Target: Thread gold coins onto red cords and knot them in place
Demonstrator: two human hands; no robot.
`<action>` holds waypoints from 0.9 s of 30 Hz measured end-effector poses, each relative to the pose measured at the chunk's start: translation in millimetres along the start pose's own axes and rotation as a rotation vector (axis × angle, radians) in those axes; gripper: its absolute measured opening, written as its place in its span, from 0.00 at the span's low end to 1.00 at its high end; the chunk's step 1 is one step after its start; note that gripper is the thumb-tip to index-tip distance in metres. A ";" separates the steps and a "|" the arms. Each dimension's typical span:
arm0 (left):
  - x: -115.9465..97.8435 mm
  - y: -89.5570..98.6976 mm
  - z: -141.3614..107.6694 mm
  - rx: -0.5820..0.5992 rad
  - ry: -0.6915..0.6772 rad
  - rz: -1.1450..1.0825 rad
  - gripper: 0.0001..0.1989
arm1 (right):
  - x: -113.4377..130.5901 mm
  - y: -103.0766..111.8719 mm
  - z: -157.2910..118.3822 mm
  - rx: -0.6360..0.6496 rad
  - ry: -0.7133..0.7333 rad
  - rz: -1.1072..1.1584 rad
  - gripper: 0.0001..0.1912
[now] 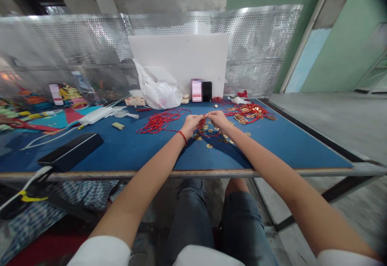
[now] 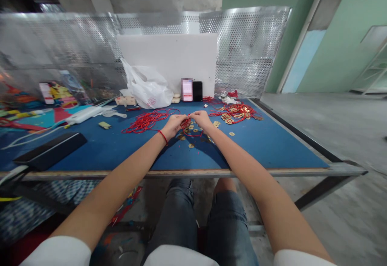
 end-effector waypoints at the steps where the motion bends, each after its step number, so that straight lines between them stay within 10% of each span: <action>1: 0.3 0.0 0.7 0.017 0.009 -0.006 0.07 | -0.1 0.7 0.8 -0.005 0.004 -0.010 0.07; 10: 8.3 3.3 6.6 0.060 0.236 -0.239 0.02 | 2.8 3.5 11.9 -0.072 0.219 -0.192 0.05; 27: 2.1 -1.5 0.2 0.067 0.095 -0.231 0.05 | 5.2 0.0 8.8 -0.034 0.337 -0.243 0.09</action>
Point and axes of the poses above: each hand's wrist, its own z-axis towards the middle knuckle, its own y-axis out of the back of the hand, x = y × z, the point moved 4 cm from there along z, towards the middle knuckle, and after that the axes turned 5 degrees about y, right-handed, at the moved point
